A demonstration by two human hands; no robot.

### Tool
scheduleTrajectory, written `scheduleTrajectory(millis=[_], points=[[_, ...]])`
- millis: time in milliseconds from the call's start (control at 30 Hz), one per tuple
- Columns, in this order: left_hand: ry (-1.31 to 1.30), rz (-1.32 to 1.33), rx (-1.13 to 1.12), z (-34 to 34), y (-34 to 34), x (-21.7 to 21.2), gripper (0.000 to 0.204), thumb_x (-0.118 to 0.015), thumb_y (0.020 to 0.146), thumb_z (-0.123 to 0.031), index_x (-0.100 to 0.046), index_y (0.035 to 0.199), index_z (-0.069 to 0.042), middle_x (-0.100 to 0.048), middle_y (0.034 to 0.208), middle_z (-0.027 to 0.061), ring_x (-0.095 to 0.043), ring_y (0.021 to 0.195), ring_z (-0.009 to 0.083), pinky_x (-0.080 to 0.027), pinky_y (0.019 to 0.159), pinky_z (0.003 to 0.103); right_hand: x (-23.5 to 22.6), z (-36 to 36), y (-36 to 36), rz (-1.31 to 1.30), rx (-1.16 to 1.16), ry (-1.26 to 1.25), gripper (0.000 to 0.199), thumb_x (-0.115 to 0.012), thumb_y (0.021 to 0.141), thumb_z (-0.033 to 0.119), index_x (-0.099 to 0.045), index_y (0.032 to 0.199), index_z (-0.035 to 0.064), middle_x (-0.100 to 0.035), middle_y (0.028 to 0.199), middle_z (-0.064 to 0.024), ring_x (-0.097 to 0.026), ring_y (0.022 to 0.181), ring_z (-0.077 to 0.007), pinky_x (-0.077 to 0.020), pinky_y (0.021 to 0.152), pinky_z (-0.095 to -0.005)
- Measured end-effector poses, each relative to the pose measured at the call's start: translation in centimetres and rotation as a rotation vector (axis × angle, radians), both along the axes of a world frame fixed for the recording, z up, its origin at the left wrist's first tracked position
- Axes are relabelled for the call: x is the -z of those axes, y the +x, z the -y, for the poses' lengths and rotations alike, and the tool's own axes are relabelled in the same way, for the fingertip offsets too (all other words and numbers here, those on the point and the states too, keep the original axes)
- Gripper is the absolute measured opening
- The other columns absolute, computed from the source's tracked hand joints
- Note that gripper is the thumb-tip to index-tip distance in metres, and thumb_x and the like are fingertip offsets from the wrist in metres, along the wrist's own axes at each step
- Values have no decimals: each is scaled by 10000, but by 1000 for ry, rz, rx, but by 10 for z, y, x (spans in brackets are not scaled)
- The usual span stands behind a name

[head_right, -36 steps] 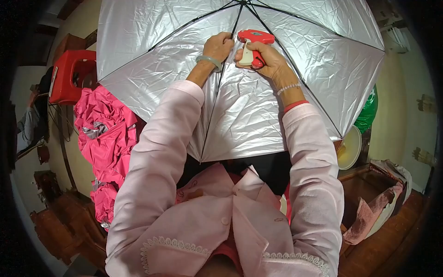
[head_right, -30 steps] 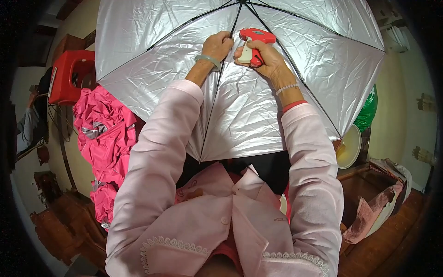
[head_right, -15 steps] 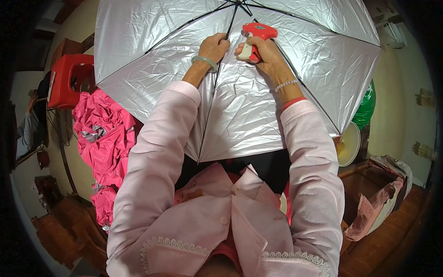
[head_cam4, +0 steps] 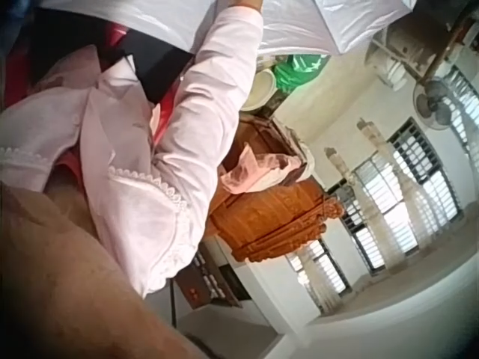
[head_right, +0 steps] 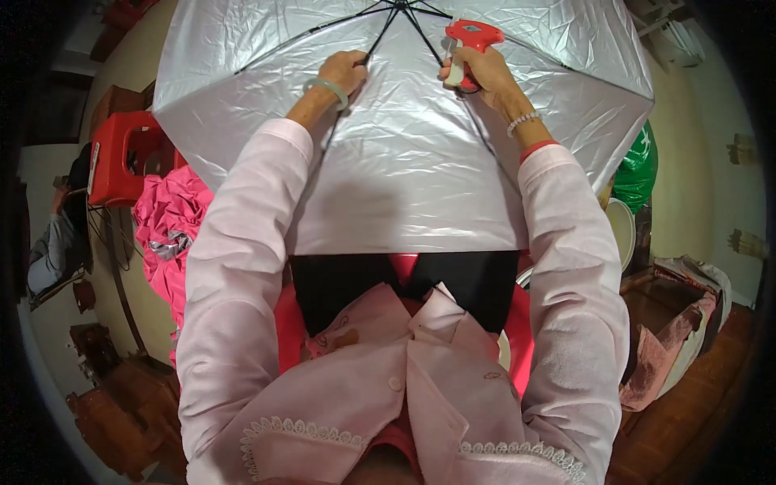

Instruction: Using a hot glue gun to attach components or decorations to the frame and top of an umbrella.

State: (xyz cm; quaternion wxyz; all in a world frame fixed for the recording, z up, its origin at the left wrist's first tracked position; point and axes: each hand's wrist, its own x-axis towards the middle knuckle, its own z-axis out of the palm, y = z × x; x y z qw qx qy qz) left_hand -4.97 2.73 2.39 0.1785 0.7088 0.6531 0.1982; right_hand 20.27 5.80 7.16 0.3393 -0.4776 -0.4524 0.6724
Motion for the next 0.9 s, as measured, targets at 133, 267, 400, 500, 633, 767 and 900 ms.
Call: scheduleTrajectory(millis=[133,267,400,500,633,767,900], points=[[10,-346,-81,-3,-22,-17,195,-530,751,-129,-590,926,-66,-567,1019,152,-550,950,306,-433,812,396,18,14,-14,-83,28,6,241,-487,797,103,-480,989,-43,-593,817,-130,-612,706,-217,-535,630,-333],[265,-583,-191,0,-27,-25,197,-479,785,-125,-591,937,-66,-569,988,153,-563,903,309,-453,764,387,31,30,-40,-164,44,14,255,-485,795,97,-463,1011,-37,-588,833,-130,-609,719,-213,-533,632,-329],[141,-173,-201,2,-15,-7,212,-529,746,-204,-608,811,-17,-621,847,162,-602,809,263,-466,713,345,31,39,-52,-190,85,8,214,-494,782,63,-479,961,-53,-580,768,-126,-614,648,-210,-519,573,-302],[-87,121,-166,7,21,6,275,-580,686,-267,-613,773,-9,-623,816,185,-603,762,304,-468,688,358,34,36,-44,-203,97,-11,211,-498,781,67,-483,954,-53,-581,765,-128,-616,650,-211,-518,567,-298],[54,23,-107,10,44,18,272,-594,655,-247,-624,782,-8,-620,746,177,-600,719,317,-468,673,367,31,38,-49,-180,63,2,207,-490,784,67,-480,955,-48,-577,758,-132,-618,649,-219,-517,558,-306],[-28,0,-77,5,30,10,226,-586,657,-212,-630,764,-17,-616,829,182,-586,826,337,-469,759,370,33,42,-57,-274,57,-63,212,-488,785,71,-468,963,-43,-574,758,-136,-616,636,-232,-517,557,-319],[44,221,-76,9,10,19,238,-571,690,-179,-626,839,-3,-620,679,127,-590,578,206,-462,561,300,37,46,-69,-358,40,-111,213,-505,775,75,-466,954,-33,-567,742,-147,-609,612,-248,-512,530,-338]])
